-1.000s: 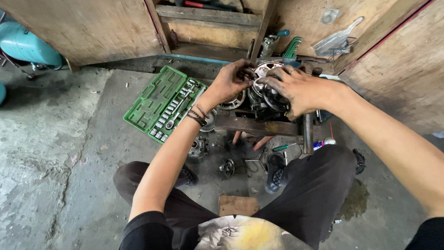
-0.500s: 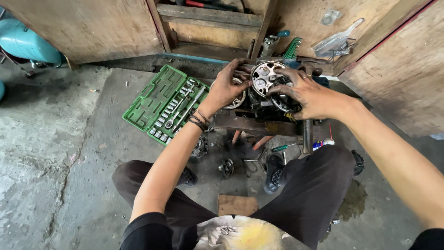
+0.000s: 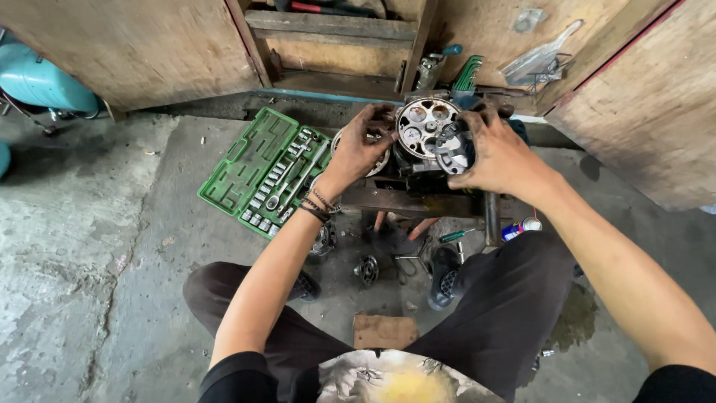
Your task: Disassembling and inspecting a mechanical assembly, likely a clutch or transmission component, on a workshop floor.
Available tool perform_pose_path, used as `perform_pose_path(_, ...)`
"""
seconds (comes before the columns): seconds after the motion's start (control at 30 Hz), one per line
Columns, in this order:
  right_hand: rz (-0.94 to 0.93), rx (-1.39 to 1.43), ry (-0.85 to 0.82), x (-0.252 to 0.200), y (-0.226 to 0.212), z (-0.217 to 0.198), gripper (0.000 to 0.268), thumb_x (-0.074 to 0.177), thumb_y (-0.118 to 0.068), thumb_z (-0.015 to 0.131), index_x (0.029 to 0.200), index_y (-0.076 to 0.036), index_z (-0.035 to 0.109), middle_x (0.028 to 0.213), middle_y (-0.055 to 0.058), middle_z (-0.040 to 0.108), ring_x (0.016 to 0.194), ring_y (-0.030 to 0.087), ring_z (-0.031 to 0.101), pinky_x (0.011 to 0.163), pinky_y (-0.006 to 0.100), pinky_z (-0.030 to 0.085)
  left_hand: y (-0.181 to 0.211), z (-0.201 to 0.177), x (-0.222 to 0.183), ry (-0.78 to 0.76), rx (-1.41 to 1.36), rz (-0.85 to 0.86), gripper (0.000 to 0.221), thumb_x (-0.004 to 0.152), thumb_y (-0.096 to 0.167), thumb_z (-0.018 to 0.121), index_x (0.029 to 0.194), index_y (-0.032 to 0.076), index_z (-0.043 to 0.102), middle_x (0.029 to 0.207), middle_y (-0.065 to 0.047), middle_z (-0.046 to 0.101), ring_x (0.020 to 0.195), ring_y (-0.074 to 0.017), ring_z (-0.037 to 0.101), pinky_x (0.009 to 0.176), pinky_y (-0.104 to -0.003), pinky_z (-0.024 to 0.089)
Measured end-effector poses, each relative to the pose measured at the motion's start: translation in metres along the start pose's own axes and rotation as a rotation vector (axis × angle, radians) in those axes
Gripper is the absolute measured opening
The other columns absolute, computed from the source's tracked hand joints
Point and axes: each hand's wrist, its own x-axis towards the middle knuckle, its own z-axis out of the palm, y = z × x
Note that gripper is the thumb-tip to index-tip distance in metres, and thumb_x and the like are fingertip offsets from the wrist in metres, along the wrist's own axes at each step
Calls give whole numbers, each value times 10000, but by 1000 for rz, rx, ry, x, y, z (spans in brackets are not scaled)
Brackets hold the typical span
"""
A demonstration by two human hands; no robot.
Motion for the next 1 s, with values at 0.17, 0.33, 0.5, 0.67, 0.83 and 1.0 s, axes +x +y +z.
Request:
perform_pose_path(0.17, -210, 181, 50, 2, 4, -36, 1222, 479, -398, 992, 1455, 30, 393, 1278, 418, 463, 1169, 670, 529, 1030, 687, 442, -8, 0, 2, 8, 3, -42, 479, 899, 160, 792, 1325, 54, 600, 1125, -209, 694, 995, -298, 724, 767, -377, 627)
perform_pose_path(0.33, -227, 234, 62, -3, 26, -62, 1160, 457, -17, 960, 1469, -13, 393, 1375, 294, 487, 1254, 469, 466, 1062, 669, 410, 26, -1, -5, -10, 82, 33, 446, 881, 64, 712, 1298, -6, 567, 1056, -109, 714, 908, -173, 702, 734, -271, 570)
perform_pose_path(0.5, -435, 192, 252, -44, 9, -75, 1247, 448, -208, 947, 1513, 61, 358, 1453, 334, 521, 1338, 512, 458, 1181, 686, 306, 61, 13, -28, 188, 164, 131, 418, 918, 140, 725, 1297, 37, 582, 1091, -87, 689, 811, -127, 600, 652, -213, 520)
perform_pose_path(0.67, -328, 251, 284, -80, -45, -59, 1337, 402, -183, 963, 1541, 47, 303, 1514, 302, 441, 1356, 465, 461, 1169, 587, 375, 111, 53, -78, -29, -214, -88, 521, 992, 412, 550, 1345, 30, 581, 1004, -69, 673, 779, -128, 592, 642, -230, 490)
perform_pose_path(0.83, -377, 281, 331, -101, -77, -40, 1329, 406, -232, 968, 1525, 100, 333, 1501, 266, 447, 1355, 406, 485, 1172, 463, 398, 116, 77, -110, -96, -458, -168, 511, 976, 425, 620, 1259, 3, 679, 665, 67, 566, 479, -31, 376, 429, -213, 249)
perform_pose_path(1.0, -341, 337, 382, -116, -95, -30, 1224, 471, -179, 919, 1539, 20, 356, 1522, 245, 457, 1376, 405, 492, 1151, 462, 399, 109, 78, -136, 182, -433, -230, 348, 919, 210, 737, 1107, -84, 730, 827, -17, 684, 684, -57, 545, 614, -182, 436)
